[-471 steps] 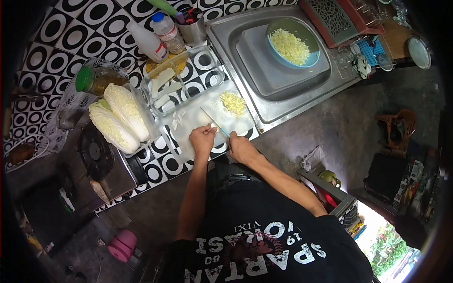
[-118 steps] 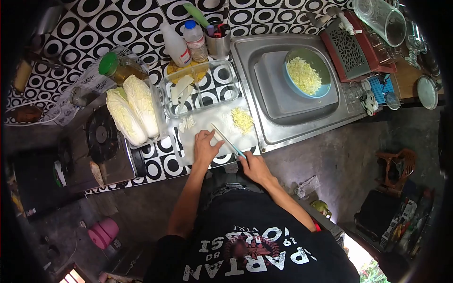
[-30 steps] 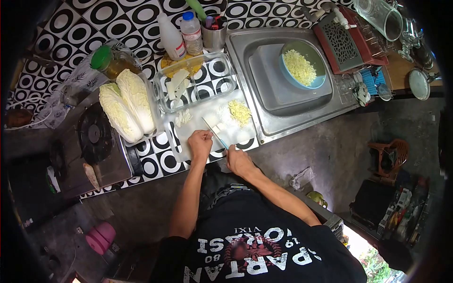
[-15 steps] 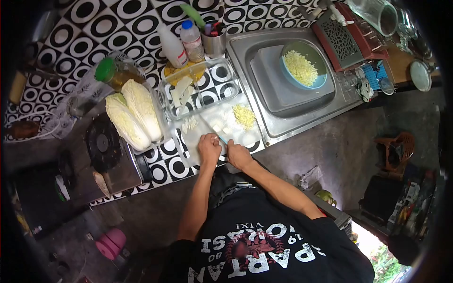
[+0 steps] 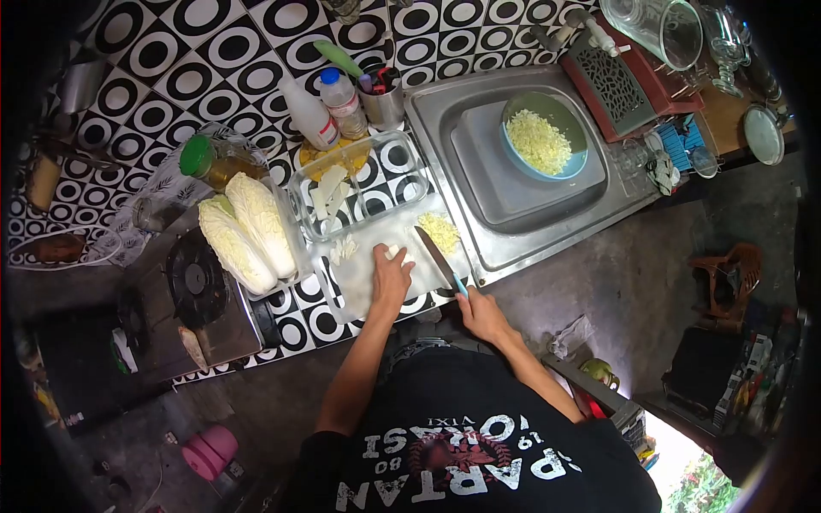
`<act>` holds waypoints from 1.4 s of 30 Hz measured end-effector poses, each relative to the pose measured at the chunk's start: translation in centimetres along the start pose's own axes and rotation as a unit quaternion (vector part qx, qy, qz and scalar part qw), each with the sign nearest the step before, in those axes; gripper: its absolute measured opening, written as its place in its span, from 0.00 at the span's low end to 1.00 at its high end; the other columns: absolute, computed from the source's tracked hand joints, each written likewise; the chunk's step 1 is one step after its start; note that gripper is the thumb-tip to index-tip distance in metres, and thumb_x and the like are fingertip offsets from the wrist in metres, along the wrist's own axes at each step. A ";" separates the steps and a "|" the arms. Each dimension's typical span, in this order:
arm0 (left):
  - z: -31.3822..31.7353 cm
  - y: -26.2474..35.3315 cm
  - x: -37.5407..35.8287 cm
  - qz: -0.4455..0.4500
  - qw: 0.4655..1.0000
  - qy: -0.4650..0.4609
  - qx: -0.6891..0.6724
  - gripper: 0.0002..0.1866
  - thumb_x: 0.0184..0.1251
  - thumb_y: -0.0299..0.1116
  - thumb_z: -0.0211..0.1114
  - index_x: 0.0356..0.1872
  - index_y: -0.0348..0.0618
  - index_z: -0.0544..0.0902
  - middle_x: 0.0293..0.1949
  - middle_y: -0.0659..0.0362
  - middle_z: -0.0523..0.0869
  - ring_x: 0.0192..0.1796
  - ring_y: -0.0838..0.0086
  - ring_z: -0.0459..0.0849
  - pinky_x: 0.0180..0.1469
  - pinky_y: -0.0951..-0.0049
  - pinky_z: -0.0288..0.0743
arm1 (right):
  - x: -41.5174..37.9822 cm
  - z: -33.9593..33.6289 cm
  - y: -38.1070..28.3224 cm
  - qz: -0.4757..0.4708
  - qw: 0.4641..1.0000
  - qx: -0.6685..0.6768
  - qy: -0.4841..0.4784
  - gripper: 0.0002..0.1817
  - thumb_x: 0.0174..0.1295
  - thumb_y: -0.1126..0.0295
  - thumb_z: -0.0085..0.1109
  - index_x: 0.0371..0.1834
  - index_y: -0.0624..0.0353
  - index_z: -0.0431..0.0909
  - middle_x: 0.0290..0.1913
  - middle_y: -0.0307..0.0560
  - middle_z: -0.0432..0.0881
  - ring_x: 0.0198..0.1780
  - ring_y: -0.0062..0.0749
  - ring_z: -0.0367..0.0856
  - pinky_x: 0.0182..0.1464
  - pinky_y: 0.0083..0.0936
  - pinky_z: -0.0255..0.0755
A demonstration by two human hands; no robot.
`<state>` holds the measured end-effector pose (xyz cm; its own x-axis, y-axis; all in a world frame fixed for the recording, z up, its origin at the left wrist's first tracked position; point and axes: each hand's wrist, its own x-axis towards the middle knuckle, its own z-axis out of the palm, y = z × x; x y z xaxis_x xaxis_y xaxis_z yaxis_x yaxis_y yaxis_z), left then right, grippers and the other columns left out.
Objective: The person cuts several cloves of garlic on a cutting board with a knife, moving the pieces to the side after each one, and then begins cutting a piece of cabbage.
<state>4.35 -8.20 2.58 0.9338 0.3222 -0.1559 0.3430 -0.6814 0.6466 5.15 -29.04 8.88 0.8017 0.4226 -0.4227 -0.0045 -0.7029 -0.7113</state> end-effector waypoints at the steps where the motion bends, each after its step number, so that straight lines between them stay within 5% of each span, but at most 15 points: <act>1: -0.3 0.2 0.0 -0.004 1.000 0.013 -0.022 0.14 0.57 0.31 0.66 0.45 0.42 0.83 0.51 0.45 0.67 0.42 0.48 0.79 0.47 0.58 0.73 | -0.1 0.0 0.3 -0.001 1.000 0.001 -0.001 0.15 0.68 0.62 0.46 0.36 0.67 0.69 0.26 0.72 0.76 0.34 0.71 0.74 0.37 0.54 0.66; 11: -3.2 -4.7 -1.8 -0.043 0.989 0.126 0.061 0.15 0.55 0.34 0.68 0.43 0.41 0.83 0.51 0.47 0.70 0.47 0.50 0.77 0.49 0.60 0.74 | 1.3 0.4 0.5 -0.021 1.000 -0.001 -0.019 0.17 0.68 0.61 0.46 0.36 0.67 0.69 0.26 0.72 0.76 0.33 0.70 0.75 0.37 0.53 0.68; 14: -5.2 -4.8 -3.3 -0.084 0.989 0.098 0.076 0.14 0.56 0.33 0.67 0.43 0.41 0.83 0.52 0.48 0.70 0.49 0.50 0.77 0.49 0.59 0.73 | 2.0 1.1 0.5 -0.039 0.998 -0.020 -0.039 0.17 0.68 0.60 0.46 0.36 0.68 0.69 0.25 0.71 0.76 0.33 0.68 0.76 0.37 0.53 0.68; 19: -5.5 -6.3 -4.0 -0.038 0.984 0.153 0.085 0.13 0.50 0.34 0.71 0.37 0.42 0.84 0.49 0.49 0.72 0.48 0.54 0.75 0.49 0.60 0.70 | 2.6 1.3 -0.3 -0.048 0.995 -0.039 -0.077 0.17 0.68 0.60 0.45 0.37 0.68 0.69 0.25 0.72 0.76 0.32 0.68 0.76 0.36 0.53 0.67; 26: -5.0 -4.4 -2.7 -0.032 0.984 0.173 0.016 0.10 0.48 0.34 0.73 0.30 0.42 0.84 0.25 0.55 0.82 0.32 0.63 0.80 0.39 0.64 0.72 | 2.8 2.0 -0.1 -0.057 0.994 -0.037 -0.083 0.18 0.68 0.60 0.45 0.36 0.68 0.69 0.25 0.70 0.76 0.32 0.67 0.76 0.35 0.51 0.67; 28: -5.0 -2.8 -2.4 -0.157 0.966 0.128 -0.159 0.12 0.50 0.37 0.73 0.31 0.40 0.84 0.24 0.55 0.84 0.27 0.68 0.82 0.32 0.70 0.74 | 2.6 2.0 -0.2 -0.055 0.995 -0.035 -0.080 0.18 0.69 0.60 0.45 0.35 0.67 0.70 0.24 0.68 0.76 0.31 0.65 0.76 0.34 0.49 0.67; 29: -4.2 -2.9 -2.1 -0.155 0.961 0.123 -0.193 0.13 0.54 0.36 0.72 0.32 0.36 0.83 0.25 0.57 0.85 0.26 0.78 0.81 0.31 0.78 0.73 | 2.6 2.0 -0.2 -0.051 0.995 -0.025 -0.077 0.18 0.69 0.59 0.45 0.35 0.67 0.70 0.25 0.68 0.77 0.32 0.66 0.76 0.34 0.50 0.67; 34: -0.3 -1.5 -1.8 -0.157 0.958 0.091 -0.222 0.16 0.52 0.37 0.73 0.37 0.36 0.83 0.22 0.55 0.84 0.25 0.72 0.82 0.30 0.73 0.74 | 2.7 3.1 -0.5 -0.034 0.998 -0.015 -0.058 0.18 0.68 0.61 0.44 0.37 0.70 0.69 0.26 0.73 0.76 0.33 0.69 0.76 0.37 0.54 0.67; 42: 1.4 -1.6 -2.7 -0.011 0.988 0.111 -0.105 0.17 0.46 0.30 0.74 0.40 0.39 0.84 0.30 0.56 0.78 0.21 0.72 0.74 0.27 0.73 0.70 | 2.4 3.7 -0.9 0.033 0.994 -0.074 -0.067 0.18 0.69 0.60 0.43 0.38 0.68 0.68 0.24 0.72 0.76 0.32 0.69 0.76 0.37 0.55 0.68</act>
<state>1.42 -8.87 0.94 0.8735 0.4864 -0.0189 0.3117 -0.5291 0.7893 4.88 -25.26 6.40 0.7161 0.4385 -0.5431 0.0424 -0.8040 -0.5932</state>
